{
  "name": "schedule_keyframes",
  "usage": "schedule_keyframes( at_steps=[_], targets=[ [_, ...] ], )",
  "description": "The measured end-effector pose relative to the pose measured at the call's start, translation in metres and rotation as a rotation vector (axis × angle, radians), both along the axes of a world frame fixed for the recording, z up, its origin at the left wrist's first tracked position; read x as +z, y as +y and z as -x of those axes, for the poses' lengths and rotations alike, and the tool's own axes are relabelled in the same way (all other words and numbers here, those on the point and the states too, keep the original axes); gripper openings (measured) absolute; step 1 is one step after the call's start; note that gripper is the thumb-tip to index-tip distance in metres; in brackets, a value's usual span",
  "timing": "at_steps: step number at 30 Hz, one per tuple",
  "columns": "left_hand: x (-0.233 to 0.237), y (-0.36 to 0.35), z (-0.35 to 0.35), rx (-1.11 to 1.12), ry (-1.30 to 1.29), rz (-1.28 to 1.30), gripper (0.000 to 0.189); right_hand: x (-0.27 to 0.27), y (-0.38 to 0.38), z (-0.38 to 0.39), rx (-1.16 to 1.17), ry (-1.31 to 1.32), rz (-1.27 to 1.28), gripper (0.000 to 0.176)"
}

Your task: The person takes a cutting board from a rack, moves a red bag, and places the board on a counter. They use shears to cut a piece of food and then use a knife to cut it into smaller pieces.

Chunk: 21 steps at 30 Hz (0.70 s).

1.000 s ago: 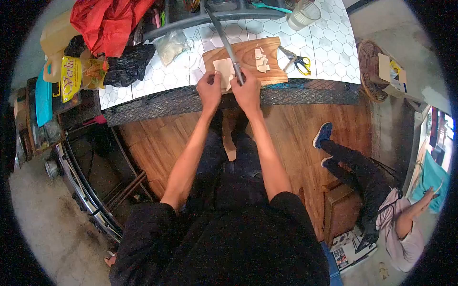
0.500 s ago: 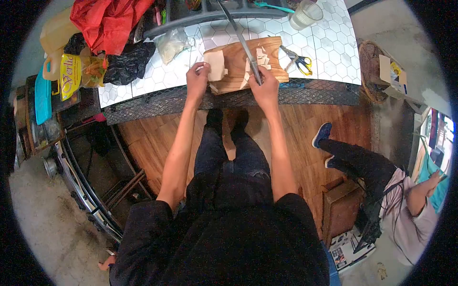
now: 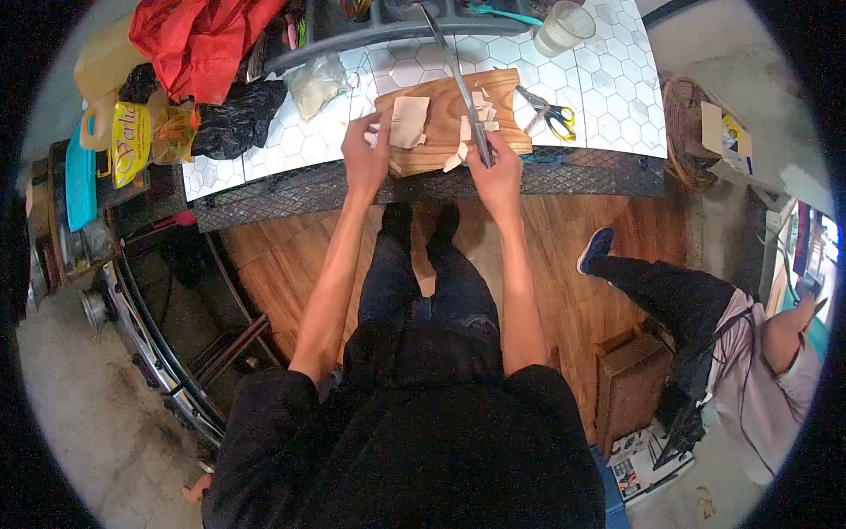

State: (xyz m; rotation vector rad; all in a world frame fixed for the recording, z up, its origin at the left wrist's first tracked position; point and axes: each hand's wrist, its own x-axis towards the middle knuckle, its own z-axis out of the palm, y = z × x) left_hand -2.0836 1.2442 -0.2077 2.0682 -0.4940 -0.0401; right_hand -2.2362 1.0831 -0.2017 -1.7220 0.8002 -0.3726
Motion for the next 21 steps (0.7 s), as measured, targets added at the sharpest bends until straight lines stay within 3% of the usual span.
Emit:
schedule_keyframes(
  at_steps=[9, 17, 19, 21],
  targets=[
    [-0.014, 0.038, 0.044, 0.051, 0.05, -0.295, 0.031, 0.006, 0.015, 0.006, -0.054, -0.002, 0.006, 0.023],
    [-0.017, 0.035, 0.042, 0.098, 0.094, -0.175, 0.018, -0.007, 0.014, 0.012, -0.041, -0.037, -0.002, 0.019],
    [-0.007, 0.032, 0.039, 0.102, 0.12, -0.137, 0.017, -0.008, 0.014, 0.014, -0.012, 0.013, -0.055, 0.028],
    [0.006, 0.026, 0.032, 0.083, 0.084, -0.039, 0.018, -0.006, 0.015, 0.014, -0.039, -0.029, -0.042, 0.024]
  ],
)
